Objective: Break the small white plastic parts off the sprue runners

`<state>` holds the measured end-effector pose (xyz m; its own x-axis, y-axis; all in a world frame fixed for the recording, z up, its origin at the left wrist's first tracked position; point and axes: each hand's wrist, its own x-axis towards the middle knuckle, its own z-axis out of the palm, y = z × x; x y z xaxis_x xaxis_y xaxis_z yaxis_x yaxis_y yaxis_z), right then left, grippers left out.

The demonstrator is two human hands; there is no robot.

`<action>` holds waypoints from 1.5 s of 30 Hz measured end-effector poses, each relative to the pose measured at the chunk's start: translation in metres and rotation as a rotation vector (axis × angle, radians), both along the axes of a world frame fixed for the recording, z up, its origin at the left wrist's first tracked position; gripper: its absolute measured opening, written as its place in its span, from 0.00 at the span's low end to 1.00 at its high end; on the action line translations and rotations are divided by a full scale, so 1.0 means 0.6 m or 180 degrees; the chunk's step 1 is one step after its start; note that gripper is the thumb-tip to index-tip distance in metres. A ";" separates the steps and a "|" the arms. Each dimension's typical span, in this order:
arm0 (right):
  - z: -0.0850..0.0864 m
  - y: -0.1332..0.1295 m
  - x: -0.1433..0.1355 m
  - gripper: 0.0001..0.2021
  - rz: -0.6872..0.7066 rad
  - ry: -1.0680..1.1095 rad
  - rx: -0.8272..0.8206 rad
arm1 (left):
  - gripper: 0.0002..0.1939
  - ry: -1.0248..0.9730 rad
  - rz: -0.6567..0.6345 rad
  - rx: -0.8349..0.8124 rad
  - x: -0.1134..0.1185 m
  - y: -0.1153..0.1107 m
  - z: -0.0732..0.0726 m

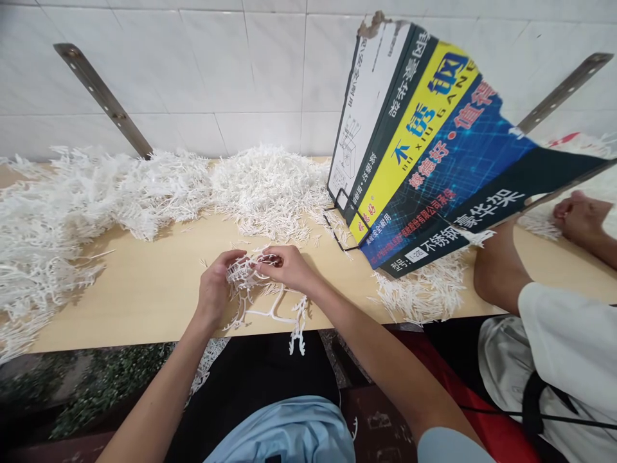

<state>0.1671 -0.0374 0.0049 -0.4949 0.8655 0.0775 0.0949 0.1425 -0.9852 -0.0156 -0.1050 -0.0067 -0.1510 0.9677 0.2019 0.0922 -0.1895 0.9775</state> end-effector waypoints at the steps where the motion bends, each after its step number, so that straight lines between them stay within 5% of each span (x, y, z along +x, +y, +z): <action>1: -0.001 -0.001 -0.001 0.12 0.0003 -0.0074 0.0101 | 0.23 0.0191 0.0075 -0.0038 0.001 0.001 0.002; 14: -0.008 0.004 0.007 0.07 -0.0109 -0.0022 -0.0089 | 0.08 0.0697 0.0117 -0.0410 0.005 0.004 0.000; 21: 0.000 0.002 0.006 0.06 -0.0038 -0.0289 0.0424 | 0.15 0.0590 -0.0155 -0.0528 0.005 0.007 0.002; 27: -0.015 0.011 0.003 0.04 -0.0257 -0.0218 0.0257 | 0.14 0.0921 -0.0316 -0.0480 0.007 0.007 0.005; 35: -0.030 0.019 0.011 0.06 0.0175 -0.0334 0.0277 | 0.12 0.0803 -0.0807 -0.0356 -0.003 0.001 0.013; 41: -0.024 0.020 0.012 0.09 0.0312 -0.0322 0.0287 | 0.08 0.0524 -0.0502 -0.0373 -0.003 0.002 0.001; 45: -0.016 0.012 0.008 0.08 0.0146 0.0183 0.0231 | 0.16 0.0662 -0.0428 -0.0231 0.005 0.008 -0.004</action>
<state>0.1718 -0.0300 -0.0047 -0.5267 0.8332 0.1686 0.0301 0.2165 -0.9758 -0.0127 -0.1004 -0.0092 0.0175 0.9894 0.1443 0.2715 -0.1436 0.9517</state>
